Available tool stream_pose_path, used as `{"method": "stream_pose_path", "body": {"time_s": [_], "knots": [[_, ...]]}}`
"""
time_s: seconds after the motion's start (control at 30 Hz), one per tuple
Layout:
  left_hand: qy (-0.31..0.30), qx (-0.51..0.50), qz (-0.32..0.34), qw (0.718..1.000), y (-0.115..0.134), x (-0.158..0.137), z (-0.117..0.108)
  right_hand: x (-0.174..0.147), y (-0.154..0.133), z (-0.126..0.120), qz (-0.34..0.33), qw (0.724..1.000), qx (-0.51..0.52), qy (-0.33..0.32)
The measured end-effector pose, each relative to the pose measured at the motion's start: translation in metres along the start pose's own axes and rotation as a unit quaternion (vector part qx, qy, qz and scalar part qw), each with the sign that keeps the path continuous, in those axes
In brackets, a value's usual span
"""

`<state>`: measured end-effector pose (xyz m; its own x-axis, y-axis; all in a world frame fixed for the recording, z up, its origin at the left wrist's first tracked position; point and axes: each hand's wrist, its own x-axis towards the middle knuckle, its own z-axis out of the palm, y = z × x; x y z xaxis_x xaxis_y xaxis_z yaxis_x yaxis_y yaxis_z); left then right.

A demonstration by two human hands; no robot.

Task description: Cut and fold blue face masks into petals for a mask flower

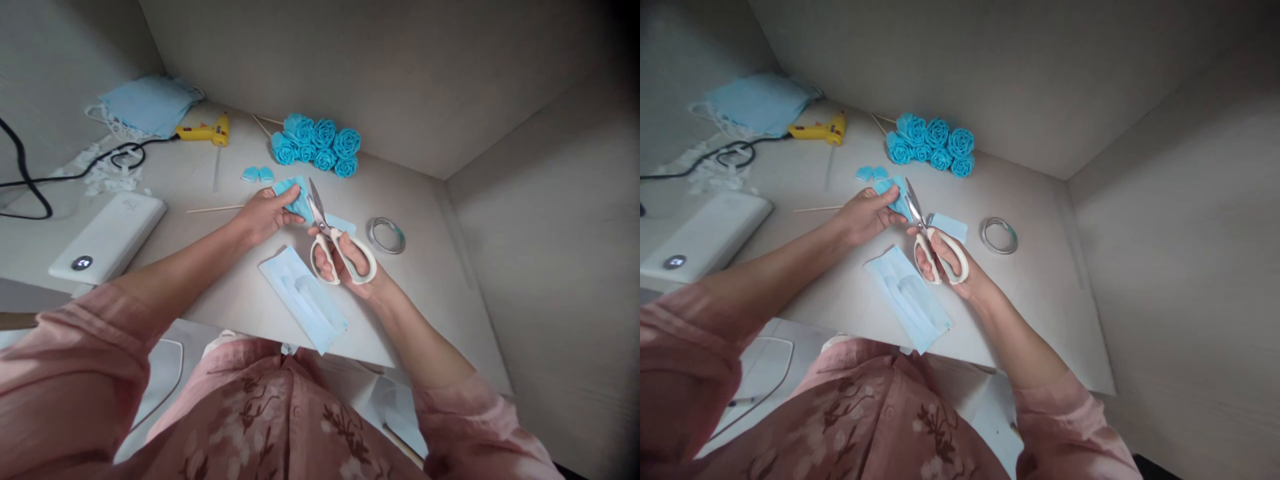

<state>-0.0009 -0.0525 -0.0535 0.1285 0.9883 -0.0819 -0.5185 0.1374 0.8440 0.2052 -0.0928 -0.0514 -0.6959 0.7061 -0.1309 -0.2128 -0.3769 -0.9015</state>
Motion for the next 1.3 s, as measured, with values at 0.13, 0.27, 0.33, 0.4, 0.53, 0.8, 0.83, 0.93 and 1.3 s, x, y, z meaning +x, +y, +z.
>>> {"method": "stream_pose_path", "body": {"time_s": [0.13,0.27,0.33,0.4,0.53,0.8,0.83,0.93,1.3], "knots": [[0.042,0.001,0.037,0.998,0.002,0.003,-0.003,-0.001,0.001,0.001,-0.002,1.0,-0.004,-0.022],[0.038,0.007,0.038,0.999,0.001,0.005,-0.005,-0.001,0.001,0.001,-0.008,1.0,-0.01,-0.02],[0.032,0.009,0.034,0.999,0.0,0.005,-0.006,-0.001,0.0,0.001,-0.007,1.0,-0.013,-0.02],[0.03,0.012,0.034,0.999,-0.001,0.004,-0.006,-0.001,0.0,0.001,-0.009,1.0,-0.017,-0.019],[0.014,0.025,0.026,0.999,-0.003,0.003,-0.005,0.0,0.0,0.001,-0.016,0.999,-0.021,-0.02],[-0.041,0.036,-0.007,0.998,-0.004,-0.005,0.002,0.001,-0.002,0.0,-0.022,0.999,-0.029,-0.018],[-0.042,0.036,-0.008,0.998,-0.004,-0.005,0.002,0.001,-0.002,0.0,-0.023,0.999,-0.029,-0.018],[-0.051,0.044,-0.008,0.998,-0.004,-0.007,0.003,0.0,-0.002,-0.002,-0.027,0.999,-0.03,-0.022],[-0.078,0.085,0.002,0.993,-0.008,-0.01,0.005,0.001,-0.001,-0.003,-0.041,0.998,-0.037,0.005]]}}
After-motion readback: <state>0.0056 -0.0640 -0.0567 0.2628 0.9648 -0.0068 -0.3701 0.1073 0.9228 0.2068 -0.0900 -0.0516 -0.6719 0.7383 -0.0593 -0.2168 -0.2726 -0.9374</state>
